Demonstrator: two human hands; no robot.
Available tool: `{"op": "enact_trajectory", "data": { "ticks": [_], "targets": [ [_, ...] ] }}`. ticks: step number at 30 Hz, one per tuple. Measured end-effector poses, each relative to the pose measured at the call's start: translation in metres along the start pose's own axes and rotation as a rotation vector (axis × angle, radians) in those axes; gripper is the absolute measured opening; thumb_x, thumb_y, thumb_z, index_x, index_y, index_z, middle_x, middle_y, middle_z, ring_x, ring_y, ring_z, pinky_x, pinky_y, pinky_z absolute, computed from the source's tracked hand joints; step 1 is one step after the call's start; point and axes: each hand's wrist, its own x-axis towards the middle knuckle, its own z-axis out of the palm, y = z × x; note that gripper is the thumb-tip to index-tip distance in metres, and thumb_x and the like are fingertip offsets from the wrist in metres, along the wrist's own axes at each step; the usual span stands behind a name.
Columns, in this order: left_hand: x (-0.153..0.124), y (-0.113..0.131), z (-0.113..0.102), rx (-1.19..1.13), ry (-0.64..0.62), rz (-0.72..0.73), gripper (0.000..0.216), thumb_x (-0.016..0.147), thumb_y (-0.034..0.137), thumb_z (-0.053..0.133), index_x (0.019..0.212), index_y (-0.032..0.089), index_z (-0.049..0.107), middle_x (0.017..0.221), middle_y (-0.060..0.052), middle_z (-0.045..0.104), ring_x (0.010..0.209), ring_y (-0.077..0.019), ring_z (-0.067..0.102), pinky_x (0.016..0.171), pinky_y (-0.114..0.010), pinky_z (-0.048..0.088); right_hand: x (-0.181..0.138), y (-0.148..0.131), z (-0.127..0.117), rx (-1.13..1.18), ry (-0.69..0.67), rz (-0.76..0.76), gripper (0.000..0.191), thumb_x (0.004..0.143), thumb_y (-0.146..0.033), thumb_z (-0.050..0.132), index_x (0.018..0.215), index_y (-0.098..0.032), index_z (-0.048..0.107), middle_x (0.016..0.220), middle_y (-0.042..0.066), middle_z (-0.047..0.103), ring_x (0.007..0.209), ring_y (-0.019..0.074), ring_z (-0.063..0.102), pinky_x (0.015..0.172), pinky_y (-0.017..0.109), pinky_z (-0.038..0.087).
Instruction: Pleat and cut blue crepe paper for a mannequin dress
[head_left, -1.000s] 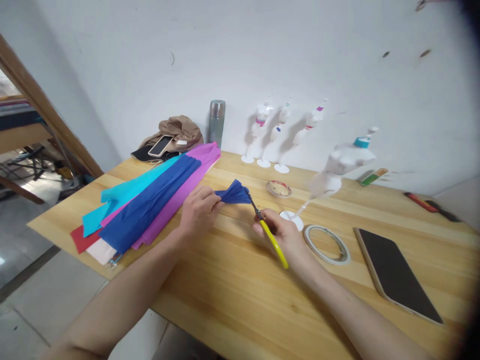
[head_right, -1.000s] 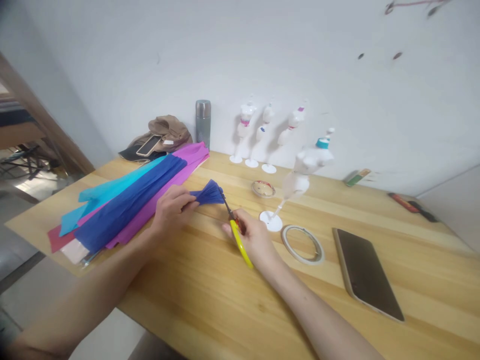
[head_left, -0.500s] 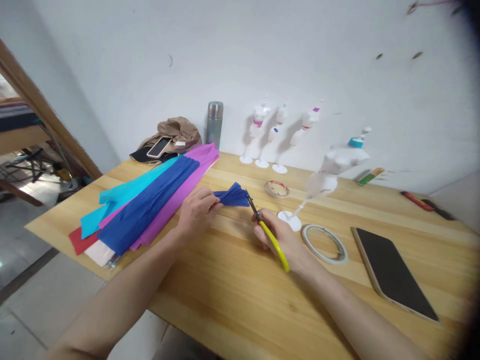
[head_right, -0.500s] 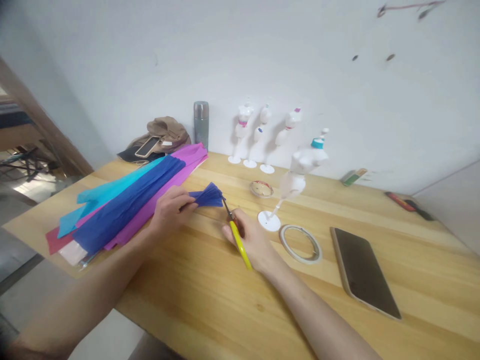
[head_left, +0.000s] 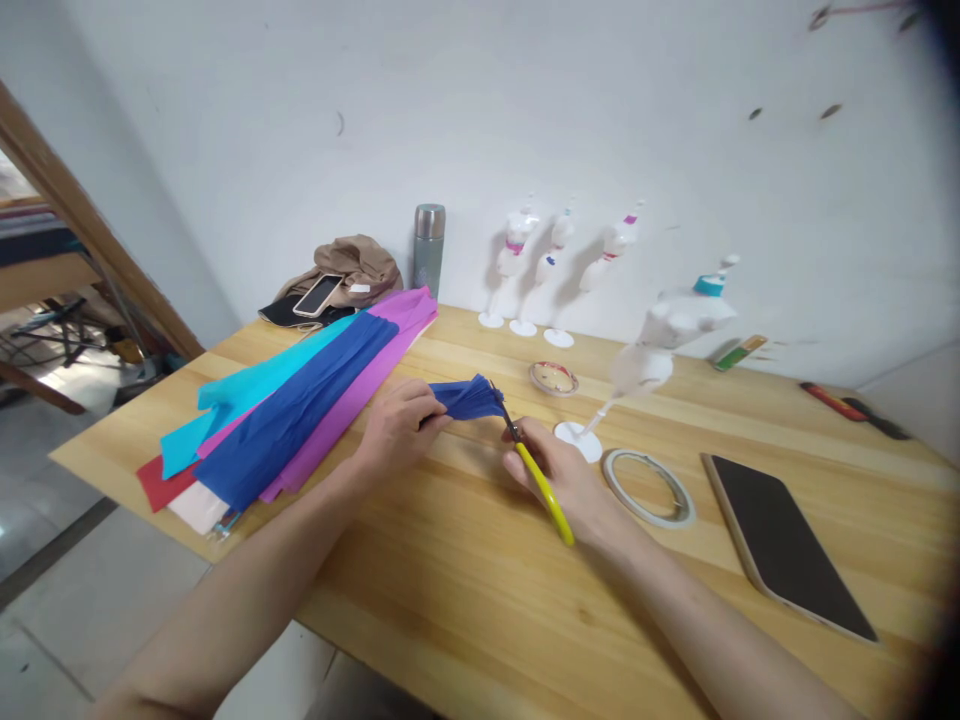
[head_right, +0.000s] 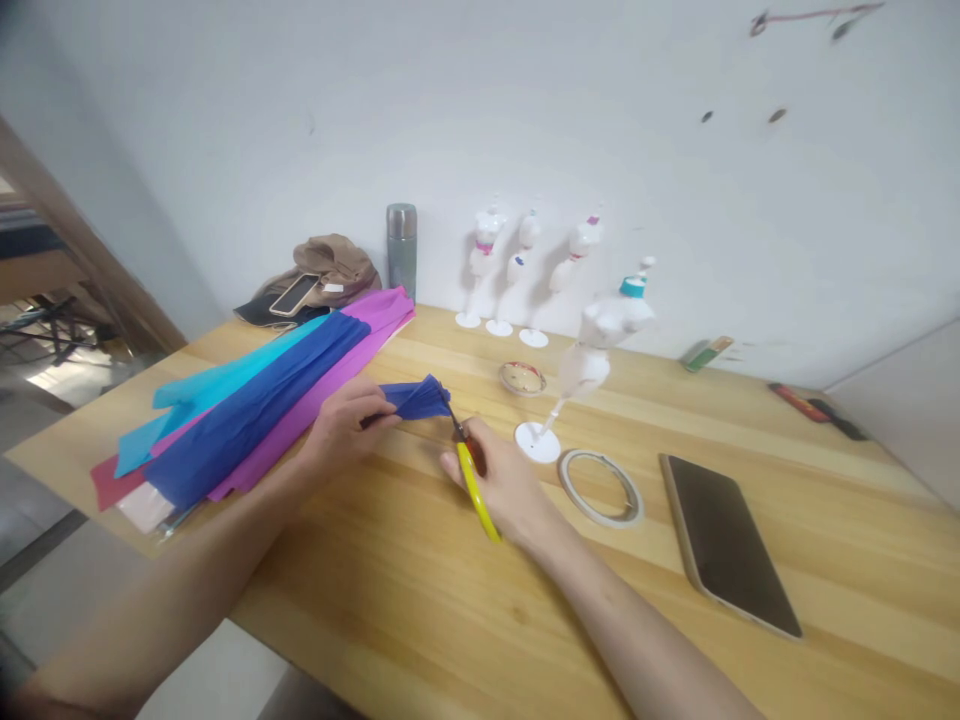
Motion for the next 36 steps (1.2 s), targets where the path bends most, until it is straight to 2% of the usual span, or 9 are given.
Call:
{"op": "enact_trajectory", "data": {
  "ticks": [5,16,21,36],
  "targets": [
    [0.001,-0.002,-0.001,0.011,-0.017,0.055,0.015,0.084,0.02,0.06,0.07,0.017,0.065,0.072,-0.003,0.063,0.07,-0.0144,0.058,0.066,-0.027,0.047,0.0,0.0,0.0,-0.017,0.008,-0.021,0.024,0.082,-0.044,0.049,0.085,-0.021,0.049,0.065,-0.003,0.045,0.059,0.0149,0.041,0.055,0.029,0.034],
    [0.001,-0.002,-0.002,0.025,-0.059,0.066,0.017,0.085,0.022,0.058,0.071,0.017,0.066,0.073,-0.004,0.063,0.071,-0.015,0.059,0.066,-0.028,0.048,-0.001,0.006,0.004,-0.005,0.029,-0.03,0.021,0.082,-0.042,0.05,0.083,-0.021,0.049,0.063,-0.004,0.043,0.057,0.0138,0.038,0.053,0.027,0.032],
    [0.001,-0.002,-0.002,0.038,-0.036,0.091,0.019,0.086,0.022,0.058,0.069,0.016,0.065,0.072,-0.004,0.063,0.07,-0.0146,0.058,0.066,-0.027,0.048,-0.001,0.009,0.006,0.048,0.046,-0.018,0.02,0.083,-0.041,0.051,0.078,-0.022,0.047,0.061,-0.004,0.041,0.056,0.0134,0.038,0.052,0.027,0.03],
    [0.001,-0.008,-0.005,0.073,-0.058,0.016,0.016,0.085,0.023,0.06,0.073,0.019,0.068,0.075,-0.002,0.063,0.073,-0.0145,0.058,0.068,-0.027,0.046,-0.002,0.009,0.009,0.179,0.024,-0.01,0.023,0.085,-0.041,0.052,0.071,-0.023,0.045,0.052,-0.005,0.041,0.047,0.0109,0.038,0.043,0.025,0.027]
  ]
}}
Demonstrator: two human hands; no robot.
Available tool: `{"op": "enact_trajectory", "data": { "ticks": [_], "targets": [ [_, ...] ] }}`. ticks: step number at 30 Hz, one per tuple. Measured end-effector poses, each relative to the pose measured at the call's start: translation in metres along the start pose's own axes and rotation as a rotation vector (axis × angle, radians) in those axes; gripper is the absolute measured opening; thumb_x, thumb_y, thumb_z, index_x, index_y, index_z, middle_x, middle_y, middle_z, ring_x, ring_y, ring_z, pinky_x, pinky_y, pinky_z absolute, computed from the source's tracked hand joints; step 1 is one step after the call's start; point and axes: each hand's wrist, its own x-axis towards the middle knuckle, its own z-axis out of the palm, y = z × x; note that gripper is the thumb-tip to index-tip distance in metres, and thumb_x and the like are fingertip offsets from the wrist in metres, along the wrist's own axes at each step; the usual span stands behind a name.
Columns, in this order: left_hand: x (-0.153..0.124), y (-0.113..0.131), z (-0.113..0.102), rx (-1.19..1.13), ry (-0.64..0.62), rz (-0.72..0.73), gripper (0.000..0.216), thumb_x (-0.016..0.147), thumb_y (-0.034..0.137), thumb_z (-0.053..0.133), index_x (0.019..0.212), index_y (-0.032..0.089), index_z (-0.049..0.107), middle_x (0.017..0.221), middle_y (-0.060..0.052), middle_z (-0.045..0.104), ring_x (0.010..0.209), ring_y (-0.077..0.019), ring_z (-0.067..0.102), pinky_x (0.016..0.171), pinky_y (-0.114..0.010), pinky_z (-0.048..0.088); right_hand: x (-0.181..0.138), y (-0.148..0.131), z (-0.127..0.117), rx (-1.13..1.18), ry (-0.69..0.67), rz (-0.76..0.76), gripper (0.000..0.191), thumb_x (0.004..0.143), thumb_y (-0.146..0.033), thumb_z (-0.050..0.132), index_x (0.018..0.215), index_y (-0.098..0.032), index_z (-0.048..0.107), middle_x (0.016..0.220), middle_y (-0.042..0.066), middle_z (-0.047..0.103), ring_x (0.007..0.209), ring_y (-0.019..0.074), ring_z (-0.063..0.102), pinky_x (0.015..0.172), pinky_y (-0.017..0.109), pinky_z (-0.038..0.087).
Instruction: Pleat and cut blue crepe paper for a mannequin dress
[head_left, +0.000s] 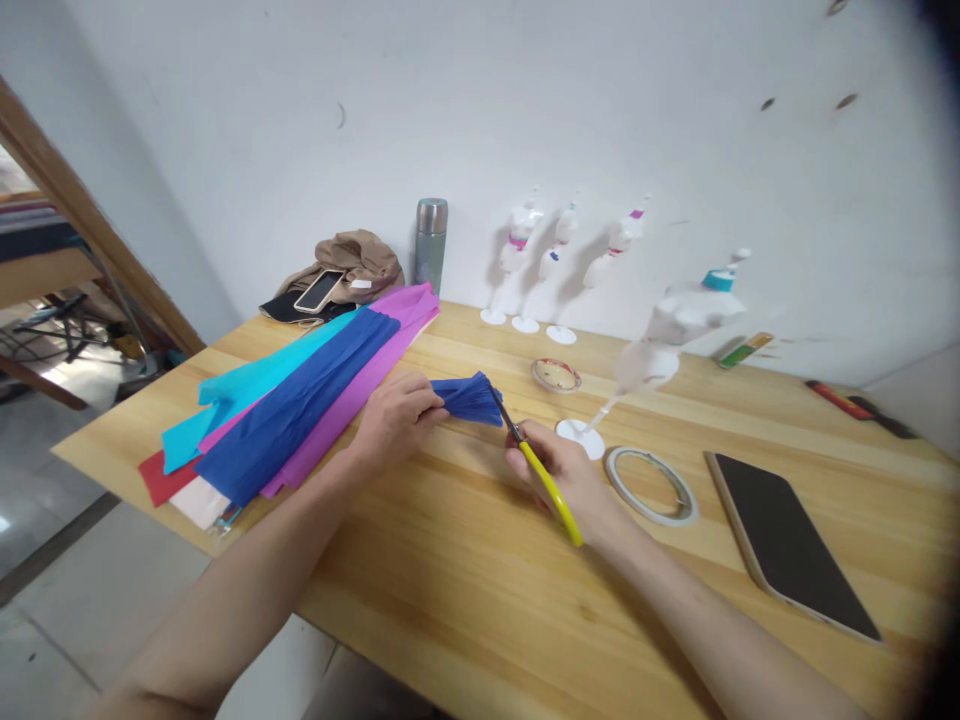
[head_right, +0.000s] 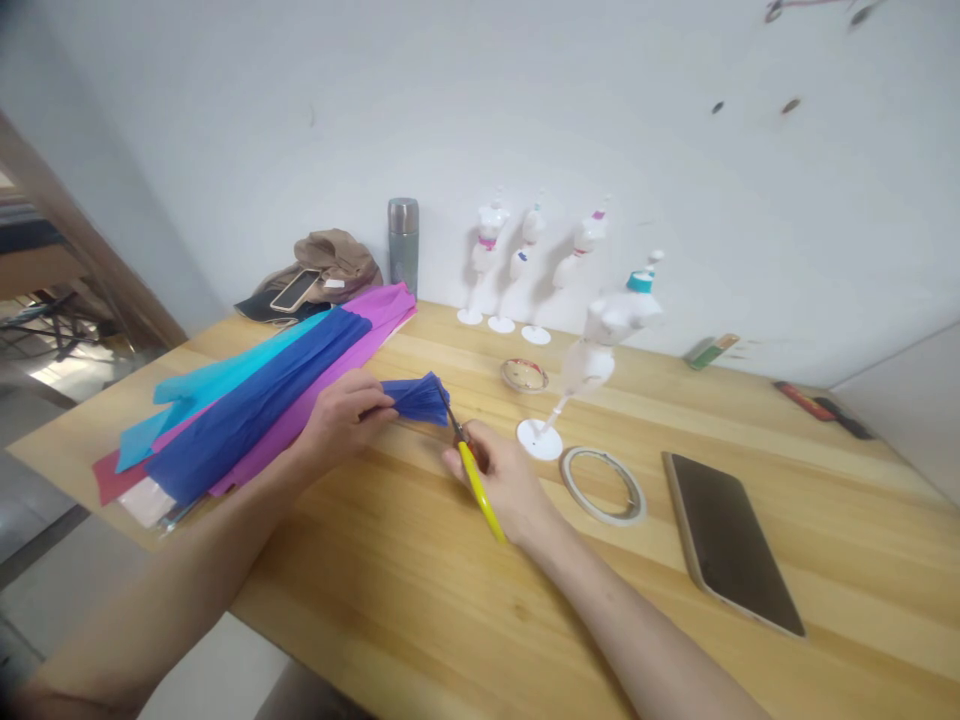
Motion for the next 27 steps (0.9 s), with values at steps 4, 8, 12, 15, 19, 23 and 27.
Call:
{"op": "enact_trajectory", "data": {
  "ticks": [4,8,12,15,19,23,27],
  "targets": [
    [0.0,-0.001,0.0,-0.01,0.007,0.028,0.015,0.085,0.021,0.06,0.071,0.018,0.067,0.073,-0.002,0.062,0.072,-0.0148,0.057,0.067,-0.027,0.045,-0.001,-0.004,0.0,0.032,-0.01,0.022,0.025,0.085,-0.043,0.053,0.072,-0.023,0.045,0.051,-0.006,0.04,0.045,0.0105,0.037,0.043,0.025,0.028],
    [0.001,-0.001,0.001,-0.019,0.005,0.027,0.017,0.085,0.022,0.059,0.071,0.018,0.067,0.073,-0.002,0.062,0.072,-0.015,0.058,0.067,-0.028,0.046,-0.001,-0.002,0.0,0.021,-0.014,0.025,0.026,0.085,-0.044,0.052,0.072,-0.023,0.045,0.05,-0.006,0.039,0.046,0.0109,0.037,0.043,0.025,0.027],
    [0.001,-0.002,0.001,-0.017,-0.013,0.016,0.017,0.085,0.022,0.058,0.071,0.019,0.067,0.073,-0.002,0.062,0.073,-0.015,0.058,0.067,-0.028,0.046,0.0,0.001,0.001,-0.023,0.009,-0.013,0.027,0.085,-0.045,0.052,0.071,-0.022,0.047,0.054,-0.004,0.041,0.05,0.0115,0.038,0.045,0.025,0.029],
    [0.001,-0.003,0.0,-0.008,-0.022,0.009,0.016,0.085,0.021,0.059,0.071,0.018,0.067,0.073,-0.002,0.062,0.072,-0.0148,0.057,0.067,-0.028,0.045,0.001,0.001,0.001,-0.067,0.016,-0.025,0.03,0.085,-0.047,0.051,0.07,-0.022,0.046,0.055,-0.004,0.042,0.052,0.0121,0.04,0.048,0.025,0.031],
    [0.001,-0.007,-0.002,0.001,-0.025,0.013,0.017,0.085,0.022,0.06,0.071,0.018,0.067,0.072,-0.002,0.061,0.073,-0.0152,0.056,0.067,-0.028,0.044,0.002,-0.001,-0.001,-0.129,0.011,-0.049,0.034,0.084,-0.051,0.048,0.067,-0.022,0.044,0.057,-0.003,0.042,0.054,0.0135,0.04,0.05,0.026,0.031],
    [0.002,-0.011,-0.006,-0.01,-0.056,0.054,0.017,0.086,0.022,0.059,0.072,0.017,0.067,0.072,-0.002,0.06,0.073,-0.0149,0.055,0.067,-0.027,0.043,0.004,-0.002,-0.004,-0.168,-0.025,-0.04,0.032,0.084,-0.048,0.046,0.066,-0.022,0.042,0.058,-0.002,0.041,0.055,0.0139,0.04,0.052,0.027,0.031],
    [0.005,-0.011,-0.012,-0.019,-0.106,0.097,0.018,0.087,0.02,0.058,0.071,0.017,0.066,0.071,-0.002,0.06,0.072,-0.0145,0.055,0.066,-0.026,0.042,0.005,-0.002,-0.005,-0.157,-0.046,-0.044,0.028,0.083,-0.045,0.046,0.068,-0.022,0.043,0.059,-0.002,0.043,0.056,0.0145,0.042,0.053,0.027,0.033]
  ]
}}
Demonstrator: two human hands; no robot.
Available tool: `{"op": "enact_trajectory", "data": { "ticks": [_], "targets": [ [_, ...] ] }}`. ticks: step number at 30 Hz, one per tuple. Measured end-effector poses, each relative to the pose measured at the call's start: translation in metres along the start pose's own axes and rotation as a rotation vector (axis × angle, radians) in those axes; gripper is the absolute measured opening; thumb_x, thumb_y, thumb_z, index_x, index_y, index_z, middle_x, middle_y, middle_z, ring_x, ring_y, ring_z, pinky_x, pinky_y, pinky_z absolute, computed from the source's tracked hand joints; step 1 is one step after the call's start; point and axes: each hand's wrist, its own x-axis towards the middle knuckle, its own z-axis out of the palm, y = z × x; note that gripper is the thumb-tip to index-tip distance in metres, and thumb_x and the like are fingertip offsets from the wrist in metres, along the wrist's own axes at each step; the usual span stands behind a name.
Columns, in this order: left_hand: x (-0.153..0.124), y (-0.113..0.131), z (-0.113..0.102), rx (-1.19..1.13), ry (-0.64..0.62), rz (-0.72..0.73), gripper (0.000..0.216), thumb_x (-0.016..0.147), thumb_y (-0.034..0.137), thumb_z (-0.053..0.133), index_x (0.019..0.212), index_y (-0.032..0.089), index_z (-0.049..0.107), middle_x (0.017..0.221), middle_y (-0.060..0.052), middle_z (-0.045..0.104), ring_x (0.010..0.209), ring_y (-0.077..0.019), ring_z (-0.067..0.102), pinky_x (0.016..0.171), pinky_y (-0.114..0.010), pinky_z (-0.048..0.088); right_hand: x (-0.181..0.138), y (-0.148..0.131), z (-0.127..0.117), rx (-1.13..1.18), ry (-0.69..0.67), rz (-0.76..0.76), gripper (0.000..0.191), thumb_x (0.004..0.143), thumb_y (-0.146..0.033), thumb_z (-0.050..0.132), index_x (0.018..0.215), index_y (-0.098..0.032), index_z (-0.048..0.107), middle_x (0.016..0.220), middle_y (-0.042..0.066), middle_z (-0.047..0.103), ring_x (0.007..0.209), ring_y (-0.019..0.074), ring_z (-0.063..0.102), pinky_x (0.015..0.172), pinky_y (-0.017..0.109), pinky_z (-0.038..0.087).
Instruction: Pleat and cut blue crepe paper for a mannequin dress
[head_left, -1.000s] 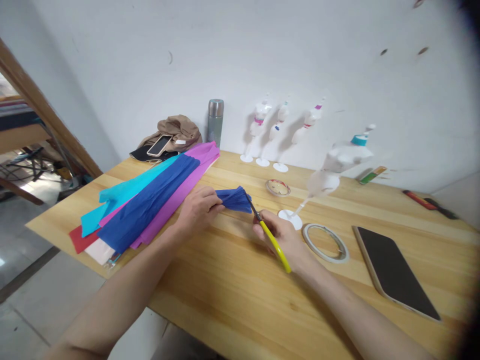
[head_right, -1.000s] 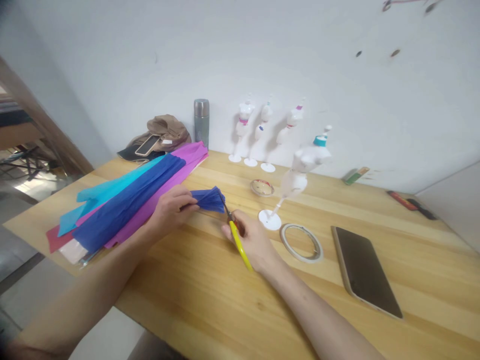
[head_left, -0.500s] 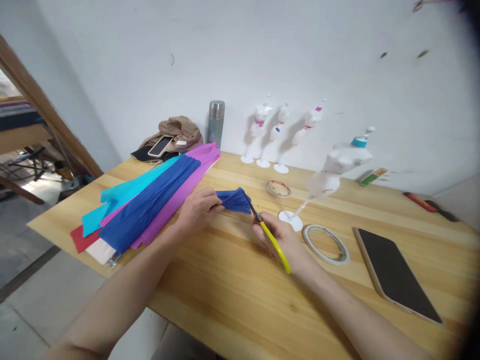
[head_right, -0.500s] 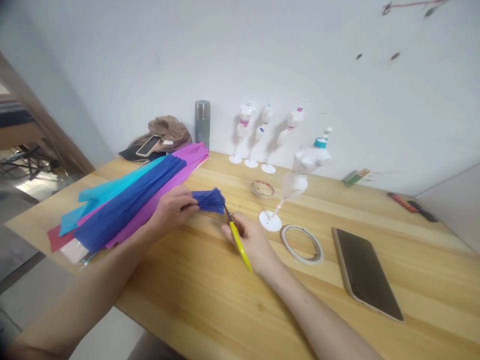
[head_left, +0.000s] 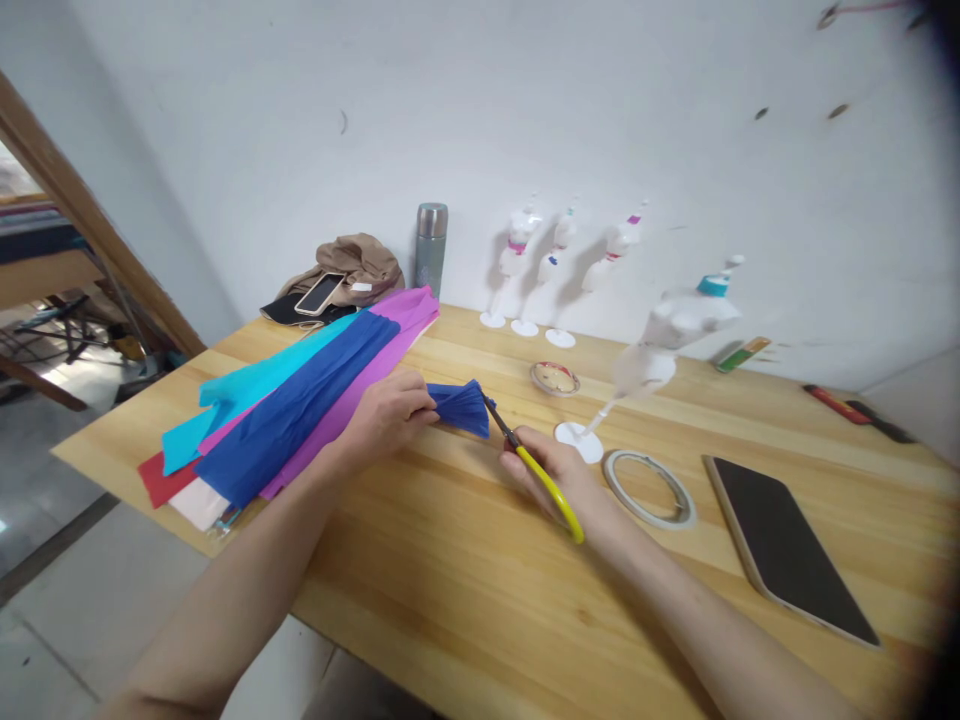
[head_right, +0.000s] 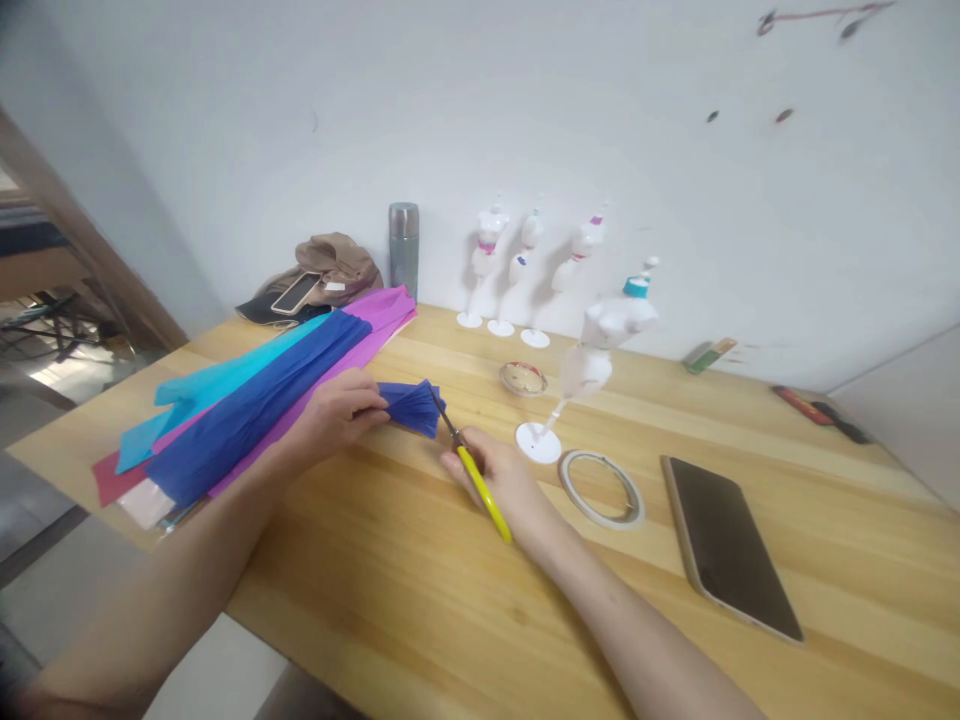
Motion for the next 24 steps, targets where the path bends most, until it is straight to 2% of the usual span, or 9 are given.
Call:
{"op": "enact_trajectory", "data": {
  "ticks": [5,13,24],
  "targets": [
    [0.0003,-0.0002,-0.0015,-0.009,-0.014,0.0,0.017,0.086,0.02,0.058,0.072,0.016,0.066,0.072,-0.002,0.061,0.073,-0.0149,0.056,0.066,-0.026,0.042,-0.0017,0.0021,0.0002,0.012,-0.012,-0.009,0.028,0.085,-0.045,0.047,0.069,-0.022,0.043,0.058,-0.002,0.044,0.053,0.0135,0.041,0.05,0.027,0.032],
    [-0.0003,0.0009,0.0017,-0.064,-0.01,-0.019,0.014,0.085,0.018,0.061,0.072,0.015,0.066,0.071,-0.003,0.061,0.072,-0.0147,0.056,0.066,-0.026,0.043,-0.006,0.0013,0.0002,0.184,-0.056,-0.001,0.03,0.091,-0.049,0.044,0.079,-0.022,0.046,0.053,-0.005,0.042,0.046,0.0108,0.039,0.045,0.025,0.028],
    [-0.0017,0.0062,0.007,-0.032,0.054,-0.001,0.017,0.086,0.021,0.059,0.072,0.015,0.067,0.071,-0.003,0.062,0.071,-0.0148,0.056,0.066,-0.026,0.044,-0.0065,0.0012,0.0008,0.13,-0.052,0.014,0.031,0.089,-0.052,0.045,0.08,-0.022,0.044,0.056,-0.005,0.044,0.049,0.0121,0.041,0.047,0.026,0.031]
  ]
}}
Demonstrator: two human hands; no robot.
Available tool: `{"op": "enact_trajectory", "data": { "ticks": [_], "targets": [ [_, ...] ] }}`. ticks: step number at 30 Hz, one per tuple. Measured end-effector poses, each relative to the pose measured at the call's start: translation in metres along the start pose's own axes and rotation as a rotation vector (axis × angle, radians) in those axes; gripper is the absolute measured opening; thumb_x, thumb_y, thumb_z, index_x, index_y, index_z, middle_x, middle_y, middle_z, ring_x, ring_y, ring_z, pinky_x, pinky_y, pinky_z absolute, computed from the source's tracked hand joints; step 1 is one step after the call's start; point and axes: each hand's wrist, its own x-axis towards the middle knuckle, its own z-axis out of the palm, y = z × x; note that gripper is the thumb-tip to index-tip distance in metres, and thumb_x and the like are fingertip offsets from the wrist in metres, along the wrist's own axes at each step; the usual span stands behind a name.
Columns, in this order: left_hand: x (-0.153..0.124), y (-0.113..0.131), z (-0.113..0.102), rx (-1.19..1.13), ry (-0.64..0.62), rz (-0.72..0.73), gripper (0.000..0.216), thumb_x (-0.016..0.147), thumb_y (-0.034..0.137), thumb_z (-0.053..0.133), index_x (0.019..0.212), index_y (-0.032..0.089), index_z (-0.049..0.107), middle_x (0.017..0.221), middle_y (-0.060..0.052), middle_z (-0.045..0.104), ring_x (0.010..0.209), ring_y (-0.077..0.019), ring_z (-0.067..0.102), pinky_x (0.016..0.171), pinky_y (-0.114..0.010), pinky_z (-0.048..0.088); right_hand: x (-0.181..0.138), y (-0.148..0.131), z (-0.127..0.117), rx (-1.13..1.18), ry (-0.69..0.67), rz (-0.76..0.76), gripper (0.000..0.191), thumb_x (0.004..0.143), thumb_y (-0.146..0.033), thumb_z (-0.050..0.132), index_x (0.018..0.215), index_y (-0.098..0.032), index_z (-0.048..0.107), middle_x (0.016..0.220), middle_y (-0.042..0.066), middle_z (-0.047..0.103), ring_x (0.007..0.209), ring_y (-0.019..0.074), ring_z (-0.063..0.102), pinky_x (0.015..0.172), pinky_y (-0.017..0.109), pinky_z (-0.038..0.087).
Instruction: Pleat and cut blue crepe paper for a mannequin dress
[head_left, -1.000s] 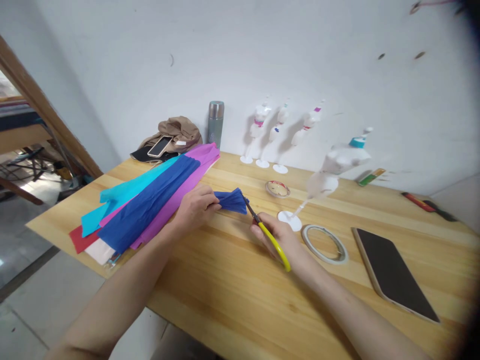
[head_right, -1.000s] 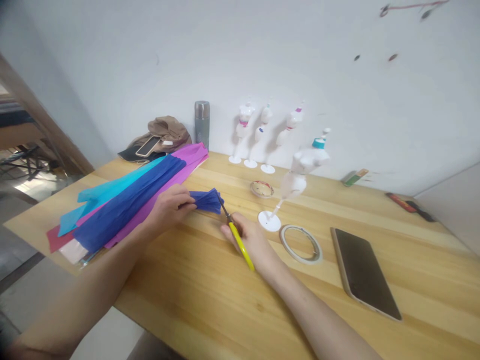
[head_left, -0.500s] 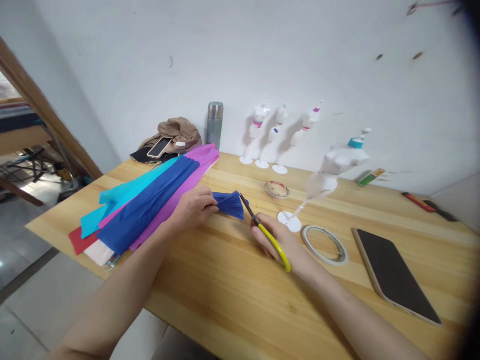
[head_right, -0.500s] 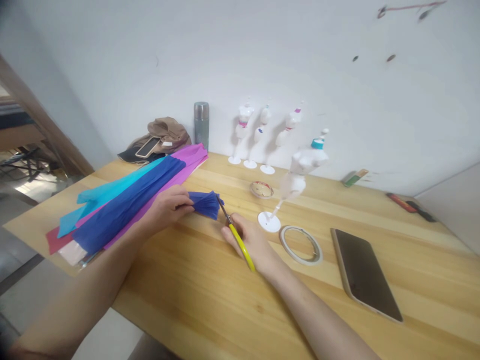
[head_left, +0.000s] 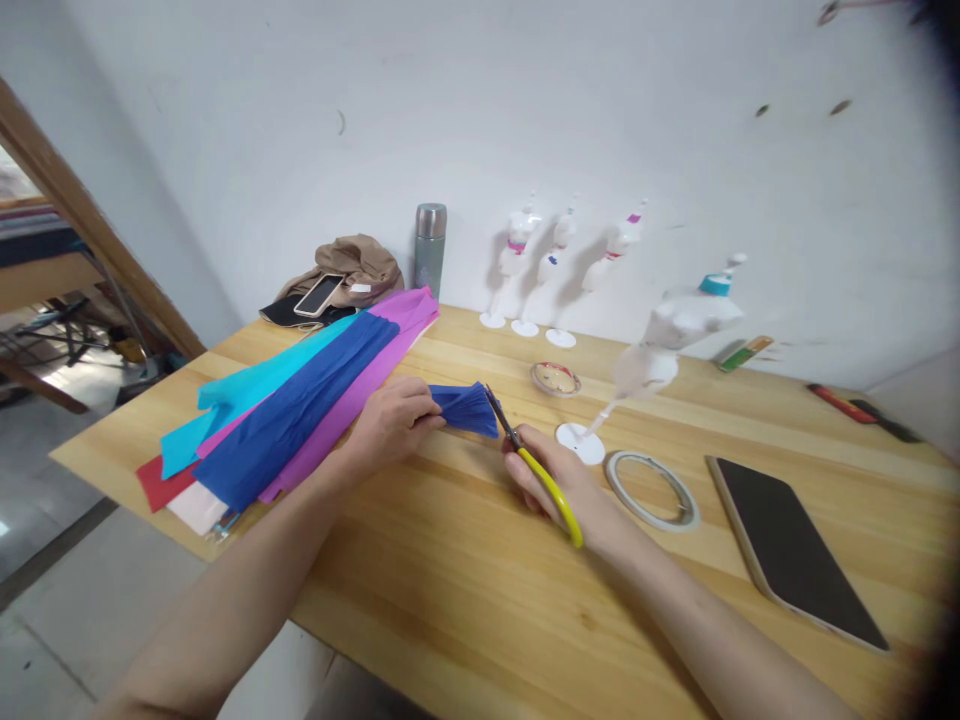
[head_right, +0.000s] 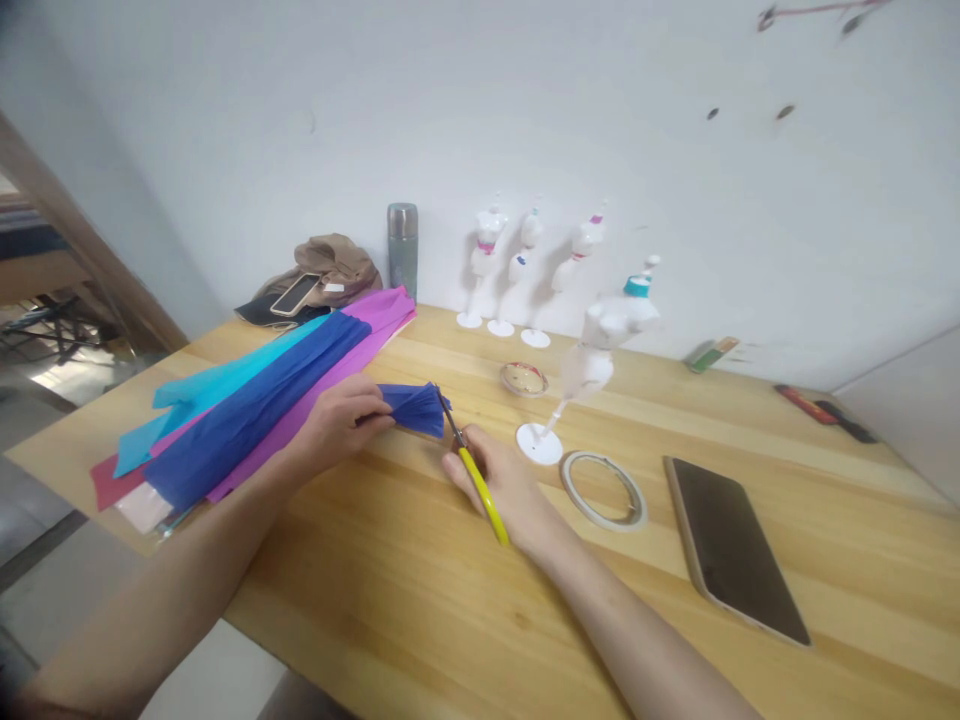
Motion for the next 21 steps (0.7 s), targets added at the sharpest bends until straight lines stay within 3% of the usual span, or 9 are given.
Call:
{"op": "enact_trajectory", "data": {
  "ticks": [8,21],
  "targets": [
    [0.0023,0.0041,-0.0008,0.055,-0.029,0.099,0.022,0.089,0.023,0.056,0.072,0.015,0.068,0.074,-0.004,0.064,0.072,-0.015,0.057,0.067,-0.026,0.046,0.0001,-0.0024,-0.0012,-0.017,-0.014,0.018,0.032,0.088,-0.054,0.046,0.081,-0.023,0.043,0.058,-0.004,0.043,0.053,0.0132,0.042,0.049,0.026,0.031],
    [0.0032,0.0053,-0.0022,0.093,-0.05,0.127,0.025,0.091,0.025,0.054,0.073,0.015,0.068,0.074,-0.004,0.063,0.07,-0.0142,0.057,0.065,-0.026,0.046,0.0009,-0.0066,0.0013,-0.038,0.016,0.034,0.032,0.087,-0.05,0.048,0.072,-0.023,0.039,0.057,-0.004,0.042,0.052,0.0132,0.041,0.049,0.026,0.032]
  ]
}}
